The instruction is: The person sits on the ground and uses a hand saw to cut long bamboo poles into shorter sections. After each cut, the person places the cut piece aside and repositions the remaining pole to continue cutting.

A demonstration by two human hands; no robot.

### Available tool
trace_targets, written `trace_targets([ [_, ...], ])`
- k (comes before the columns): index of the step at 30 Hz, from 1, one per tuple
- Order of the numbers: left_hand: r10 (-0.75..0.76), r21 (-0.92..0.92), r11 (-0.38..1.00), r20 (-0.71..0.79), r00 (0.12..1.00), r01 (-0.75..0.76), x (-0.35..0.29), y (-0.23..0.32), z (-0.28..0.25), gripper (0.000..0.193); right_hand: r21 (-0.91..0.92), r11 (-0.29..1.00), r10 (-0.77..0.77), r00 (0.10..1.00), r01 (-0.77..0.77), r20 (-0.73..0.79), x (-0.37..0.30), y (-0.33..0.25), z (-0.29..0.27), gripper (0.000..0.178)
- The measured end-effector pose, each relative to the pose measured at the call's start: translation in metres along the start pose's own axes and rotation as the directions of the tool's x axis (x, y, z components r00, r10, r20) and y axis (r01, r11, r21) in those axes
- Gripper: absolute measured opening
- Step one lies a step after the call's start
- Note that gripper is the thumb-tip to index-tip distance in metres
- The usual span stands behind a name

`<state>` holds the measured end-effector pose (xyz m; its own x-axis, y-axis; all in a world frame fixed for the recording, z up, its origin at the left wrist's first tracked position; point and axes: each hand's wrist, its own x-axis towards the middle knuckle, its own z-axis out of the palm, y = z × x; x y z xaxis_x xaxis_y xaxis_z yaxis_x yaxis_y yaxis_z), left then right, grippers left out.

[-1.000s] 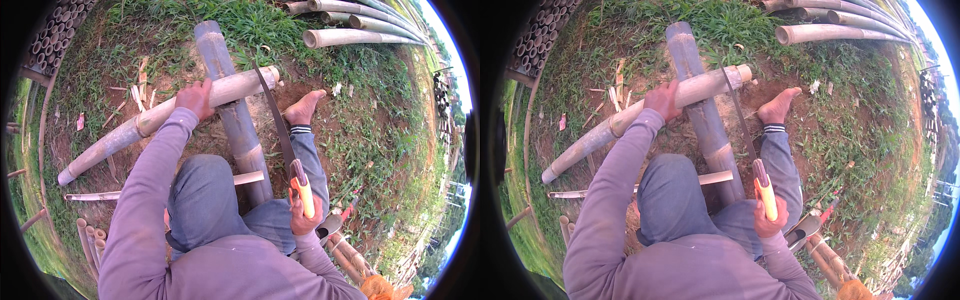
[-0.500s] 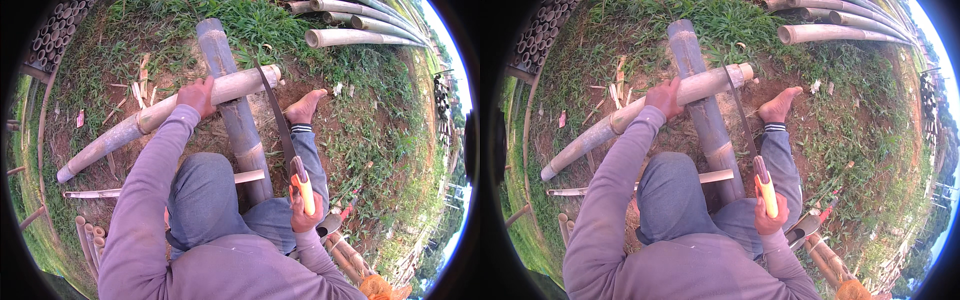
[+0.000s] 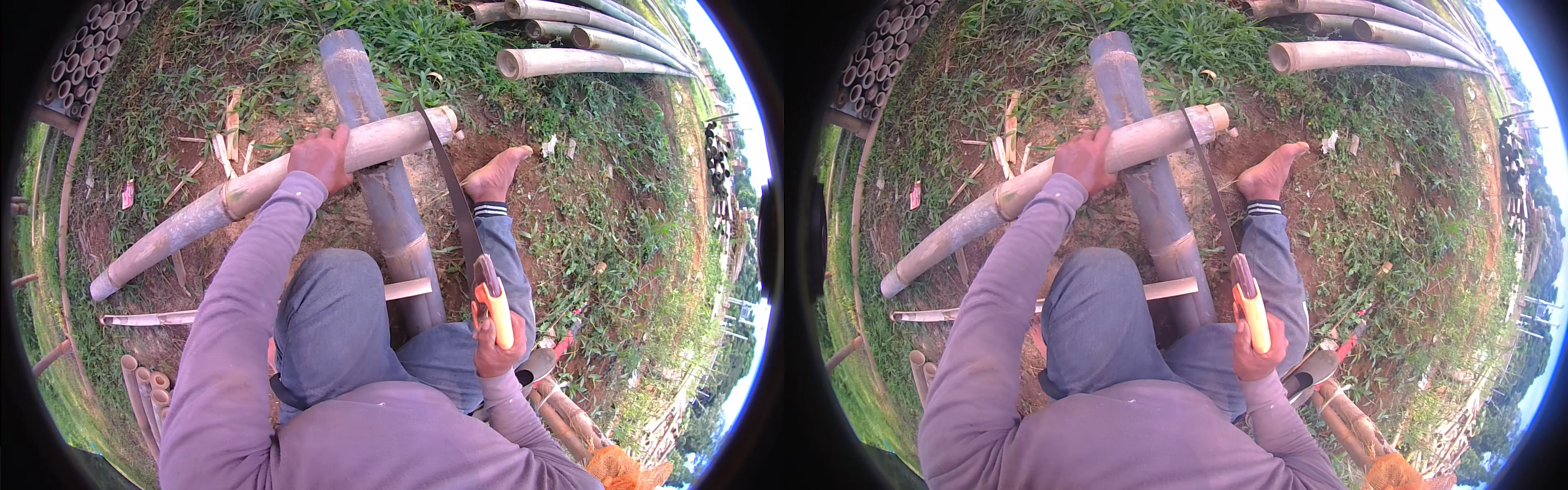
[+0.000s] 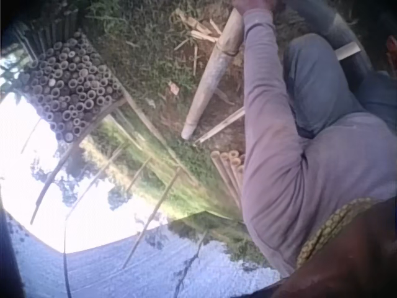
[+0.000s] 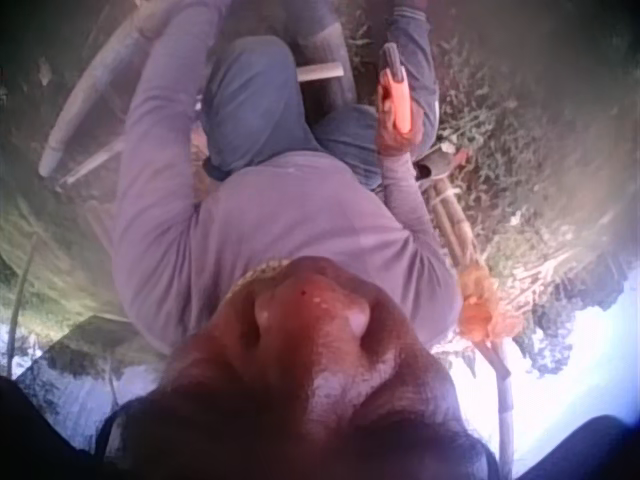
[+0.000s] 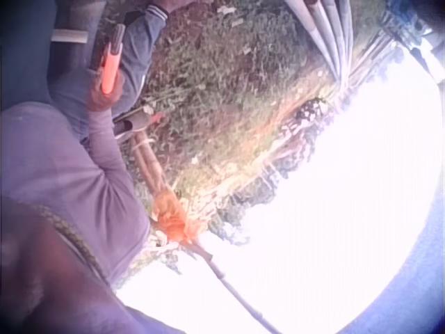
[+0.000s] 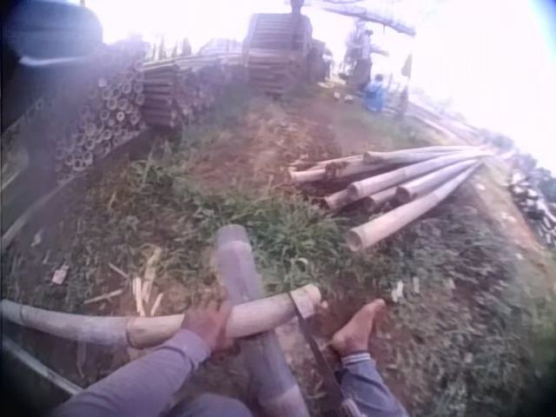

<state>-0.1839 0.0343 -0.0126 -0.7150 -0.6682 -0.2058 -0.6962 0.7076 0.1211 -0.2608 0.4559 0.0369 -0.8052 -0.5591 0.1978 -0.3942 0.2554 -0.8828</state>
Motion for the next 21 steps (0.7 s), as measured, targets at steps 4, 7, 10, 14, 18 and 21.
trace_targets([
  [4, 0.033, -0.035, 0.999, 0.01, 0.999, -0.033, 0.007, 0.01, -0.004, 0.088, -0.06, 0.988, -0.144, 0.989, 0.142, -0.025, 0.153, -0.006, 0.096, 0.022],
  [7, 0.024, -0.015, 1.0, 0.033, 0.999, -0.024, 0.003, 0.0, -0.001, 0.089, -0.006, 0.999, -0.054, 0.998, 0.054, 0.012, 0.146, -0.01, 0.096, 0.023],
  [10, -0.013, -0.025, 1.0, 0.009, 1.0, 0.014, 0.001, -0.008, -0.002, 0.086, -0.06, 0.997, -0.037, 0.999, 0.039, 0.022, 0.059, -0.009, 0.032, 0.024],
  [14, -0.001, -0.024, 1.0, 0.0, 1.0, 0.001, 0.001, -0.004, 0.004, 0.081, -0.112, 0.988, -0.104, 0.993, 0.11, 0.061, -0.018, 0.003, -0.027, 0.024],
  [18, 0.016, -0.025, 1.0, 0.034, 0.999, -0.016, 0.003, 0.009, -0.004, 0.081, -0.132, 0.974, -0.189, 0.982, 0.184, -0.024, 0.113, 0.005, 0.081, 0.024],
  [21, 0.008, -0.024, 1.0, 0.058, 0.998, -0.006, 0.004, 0.009, -0.008, 0.084, -0.099, 0.981, -0.168, 0.985, 0.164, -0.034, 0.144, -0.003, 0.101, 0.023],
])
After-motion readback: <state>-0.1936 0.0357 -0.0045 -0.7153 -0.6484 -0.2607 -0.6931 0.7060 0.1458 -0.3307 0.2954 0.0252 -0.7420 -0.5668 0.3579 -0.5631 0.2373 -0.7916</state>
